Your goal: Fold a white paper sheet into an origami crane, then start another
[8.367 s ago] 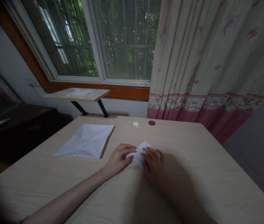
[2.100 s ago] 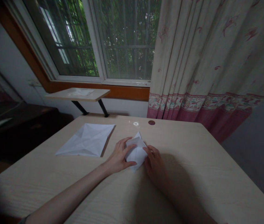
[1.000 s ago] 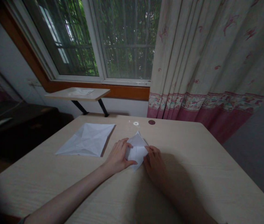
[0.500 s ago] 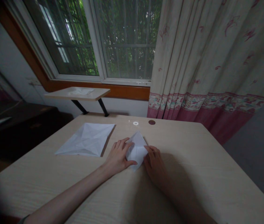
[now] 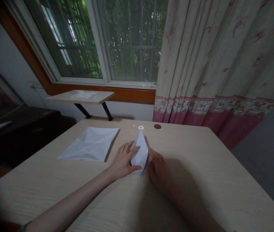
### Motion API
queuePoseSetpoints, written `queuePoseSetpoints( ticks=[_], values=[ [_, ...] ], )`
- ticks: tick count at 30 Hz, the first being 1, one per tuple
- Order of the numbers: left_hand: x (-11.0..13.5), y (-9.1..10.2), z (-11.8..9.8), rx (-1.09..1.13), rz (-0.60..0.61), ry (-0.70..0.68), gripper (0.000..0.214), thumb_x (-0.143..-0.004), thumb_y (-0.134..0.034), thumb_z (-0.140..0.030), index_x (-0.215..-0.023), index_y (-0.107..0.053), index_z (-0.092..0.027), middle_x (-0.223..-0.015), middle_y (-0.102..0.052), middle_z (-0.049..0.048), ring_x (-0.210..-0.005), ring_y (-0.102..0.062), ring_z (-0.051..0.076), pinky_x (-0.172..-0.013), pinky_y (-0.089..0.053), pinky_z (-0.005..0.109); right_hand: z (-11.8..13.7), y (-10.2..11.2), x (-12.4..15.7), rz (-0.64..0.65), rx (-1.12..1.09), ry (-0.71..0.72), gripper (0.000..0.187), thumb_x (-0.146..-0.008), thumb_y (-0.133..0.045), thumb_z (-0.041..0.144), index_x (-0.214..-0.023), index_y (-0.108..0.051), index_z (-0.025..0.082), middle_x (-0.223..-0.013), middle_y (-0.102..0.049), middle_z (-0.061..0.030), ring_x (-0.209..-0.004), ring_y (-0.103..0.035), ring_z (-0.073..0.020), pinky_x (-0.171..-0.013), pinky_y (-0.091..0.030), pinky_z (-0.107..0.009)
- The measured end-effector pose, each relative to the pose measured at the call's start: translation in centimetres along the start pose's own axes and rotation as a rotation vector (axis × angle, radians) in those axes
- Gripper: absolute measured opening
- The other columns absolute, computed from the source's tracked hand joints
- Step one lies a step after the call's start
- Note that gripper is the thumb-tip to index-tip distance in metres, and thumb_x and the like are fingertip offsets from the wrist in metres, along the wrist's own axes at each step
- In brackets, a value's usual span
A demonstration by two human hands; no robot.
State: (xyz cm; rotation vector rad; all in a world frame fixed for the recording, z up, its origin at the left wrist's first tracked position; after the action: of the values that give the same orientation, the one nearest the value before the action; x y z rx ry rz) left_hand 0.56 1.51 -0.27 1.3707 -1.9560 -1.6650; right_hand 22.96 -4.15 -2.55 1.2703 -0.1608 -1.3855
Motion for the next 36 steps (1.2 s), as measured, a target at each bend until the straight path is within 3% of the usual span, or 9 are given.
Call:
queuePoseSetpoints(
  ticks=[8, 17, 23, 28, 36],
  values=[
    [-0.1, 0.1, -0.1, 0.018, 0.005, -0.012, 0.088, -0.071, -0.086, -0.056, -0.145, -0.049, -0.024, -0.155, -0.041, 0.0170, -0.139, -0.038, 0.040, -0.113, -0.034, 0.061, 0.2, -0.4, 0.0, 0.088, 0.110, 0.099, 0.063, -0.102, -0.041, 0.024, -0.162, -0.019, 0.024, -0.154, -0.049, -0.0130, -0.144, -0.043, -0.0269, -0.113, -0.046, -0.053],
    [0.0, 0.5, -0.4, 0.094, -0.009, -0.035, 0.062, -0.088, -0.072, -0.048, -0.142, -0.051, -0.027, -0.151, -0.048, 0.0125, -0.137, -0.043, 0.035, -0.114, -0.036, 0.057, 0.1, -0.7, 0.4, 0.160, 0.241, 0.135, 0.057, -0.103, -0.042, 0.028, -0.158, -0.031, 0.021, -0.156, -0.047, -0.0121, -0.149, -0.034, -0.0313, -0.114, -0.044, -0.058],
    [0.0, 0.7, -0.6, 0.159, -0.016, -0.045, 0.071, -0.090, -0.070, -0.044, -0.151, -0.039, -0.025, -0.149, -0.050, 0.0127, -0.137, -0.045, 0.033, -0.115, -0.037, 0.054, -0.2, -1.1, 0.7, 0.151, 0.260, 0.123, 0.054, -0.103, -0.042, 0.027, -0.157, -0.035, 0.025, -0.155, -0.049, -0.0106, -0.147, -0.039, -0.0296, -0.113, -0.044, -0.057],
    [0.0, 0.4, -0.4, 0.240, -0.062, 0.034, 0.078, -0.092, -0.066, -0.047, -0.155, -0.029, -0.019, -0.146, -0.053, 0.0168, -0.132, -0.050, 0.034, -0.112, -0.040, 0.055, -0.1, -1.0, 0.7, 0.171, 0.263, 0.122, 0.053, -0.103, -0.043, 0.028, -0.156, -0.037, 0.023, -0.154, -0.051, -0.0119, -0.146, -0.040, -0.0295, -0.113, -0.043, -0.056],
    [-0.1, 0.5, -0.1, 0.331, -0.130, 0.143, 0.036, -0.103, -0.039, -0.037, -0.127, -0.057, -0.017, -0.127, -0.066, 0.0132, -0.120, -0.059, 0.029, -0.106, -0.047, 0.048, 0.1, -0.8, 0.6, 0.158, 0.272, 0.127, 0.052, -0.101, -0.045, 0.025, -0.153, -0.042, 0.022, -0.153, -0.051, -0.0110, -0.146, -0.039, -0.0317, -0.112, -0.045, -0.056]
  ],
)
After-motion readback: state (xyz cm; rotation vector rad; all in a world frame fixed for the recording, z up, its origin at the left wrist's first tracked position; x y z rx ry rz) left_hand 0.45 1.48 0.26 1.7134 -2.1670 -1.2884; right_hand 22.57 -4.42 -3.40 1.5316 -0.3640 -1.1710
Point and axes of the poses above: each hand's wrist, its own x-axis away from the middle knuckle, its own y-axis out of the back of the hand, z = x × y, the point moved 1 cm from there along -x, towards the middle knuckle
